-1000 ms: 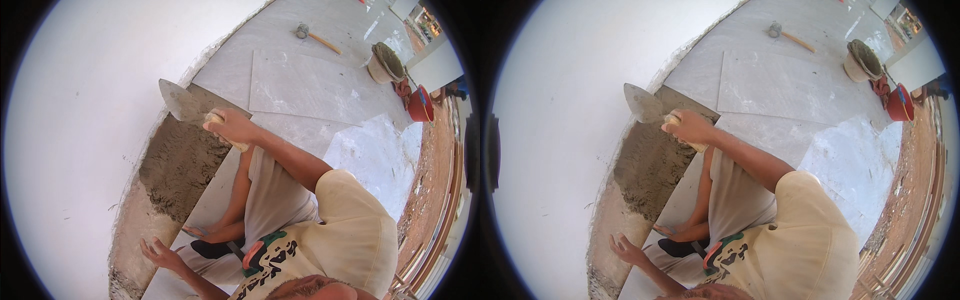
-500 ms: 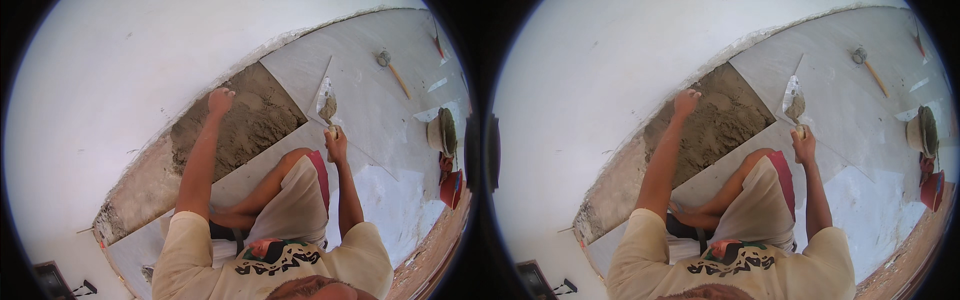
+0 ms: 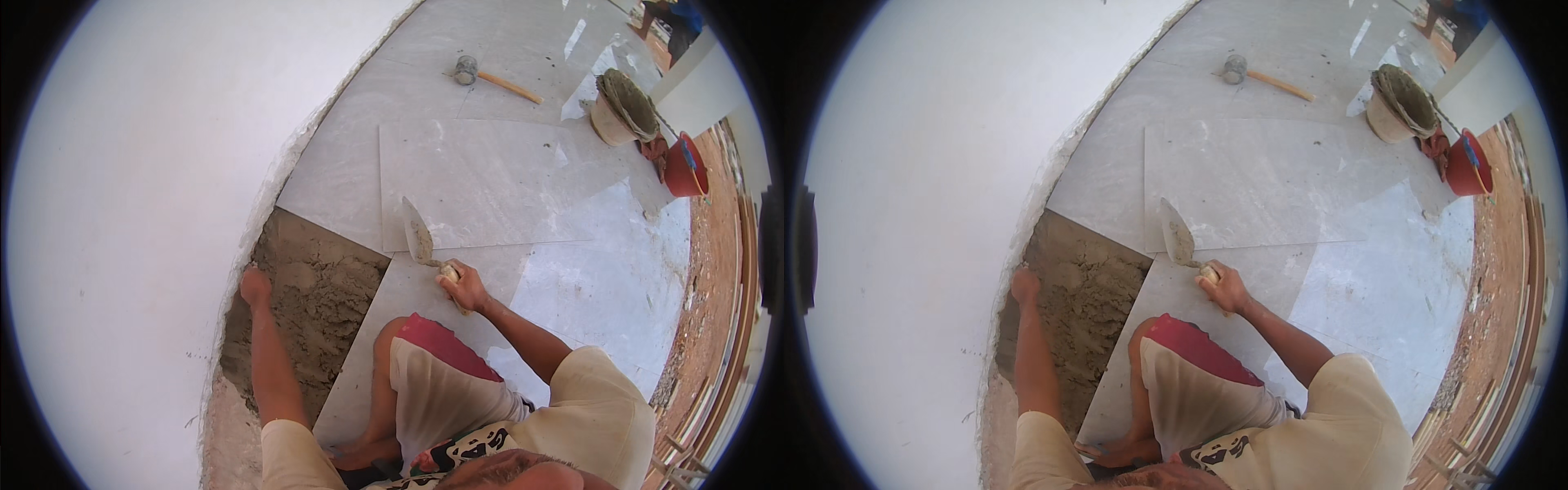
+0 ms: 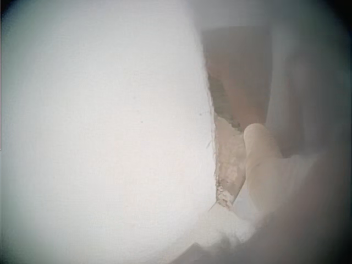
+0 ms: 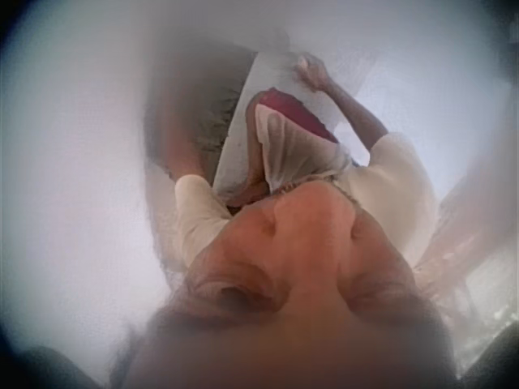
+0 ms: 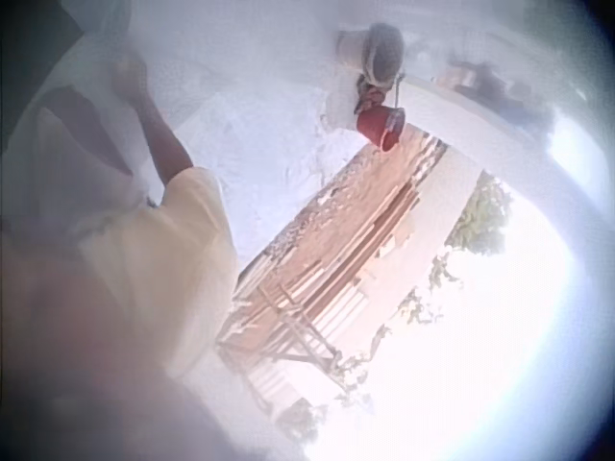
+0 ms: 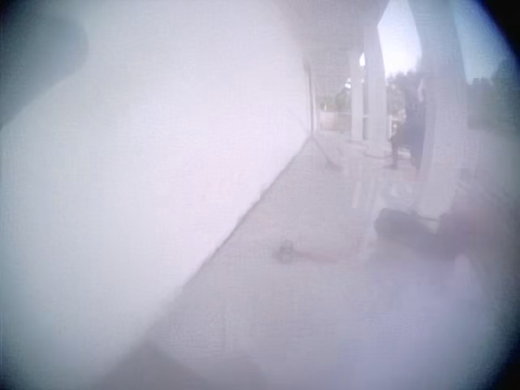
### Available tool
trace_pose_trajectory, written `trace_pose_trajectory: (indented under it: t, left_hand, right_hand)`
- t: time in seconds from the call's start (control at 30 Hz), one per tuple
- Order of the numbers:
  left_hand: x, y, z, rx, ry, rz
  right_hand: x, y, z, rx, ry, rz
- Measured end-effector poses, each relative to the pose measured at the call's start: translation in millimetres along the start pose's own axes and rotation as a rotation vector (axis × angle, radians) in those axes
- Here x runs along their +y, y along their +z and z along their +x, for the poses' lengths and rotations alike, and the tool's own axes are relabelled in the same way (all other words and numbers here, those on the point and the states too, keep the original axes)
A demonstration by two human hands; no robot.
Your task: The person uses a rubber mallet to tap a floor tile into place, then lifts it to adjust the position. They scoop cement from a bucket using a trowel and spread it on the floor to prepare for the next tile.
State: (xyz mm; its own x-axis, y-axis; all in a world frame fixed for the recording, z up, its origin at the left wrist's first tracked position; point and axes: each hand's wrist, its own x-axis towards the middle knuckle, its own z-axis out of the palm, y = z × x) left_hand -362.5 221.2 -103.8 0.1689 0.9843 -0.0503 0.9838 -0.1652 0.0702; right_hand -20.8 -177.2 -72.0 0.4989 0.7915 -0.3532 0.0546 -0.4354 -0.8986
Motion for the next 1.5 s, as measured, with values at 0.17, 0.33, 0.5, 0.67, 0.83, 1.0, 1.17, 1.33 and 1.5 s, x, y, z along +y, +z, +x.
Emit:
trace_pose_trajectory:
  t: [0.17,0.33,0.5,0.67,0.83,1.0,1.17,1.33,1.5]
  left_hand:
    - [-19,10,12,0.051,0.026,0.136]
    - [-15,7,14,0.081,0.088,0.117]
    - [1,-4,1,0.159,-0.048,-0.108]
    - [6,-8,1,0.228,-0.180,-0.198]
    - [21,-14,-1,0.193,-0.360,-0.341]
    - [10,-3,5,0.229,-0.363,-0.336]
    - [0,4,5,0.410,-0.395,-0.416]
    - [5,-9,-12,0.487,-0.372,-0.467]
    - [-22,-20,-40,0.611,-0.364,-0.523]
  right_hand:
    - [-9,-3,-2,-0.042,0.033,0.020]
    - [-3,1,-3,-0.011,0.041,0.026]
    - [-9,0,-6,-0.022,0.031,-0.018]
    - [-12,2,-4,-0.034,0.039,-0.001]
    - [-10,-1,-5,-0.035,0.061,-0.001]
    - [-10,-1,-5,-0.042,0.037,-0.019]
    - [-7,1,-3,-0.044,0.028,0.014]
    - [-9,-3,-7,-0.029,0.037,0.037]
    - [-14,2,-7,-0.039,0.031,0.041]
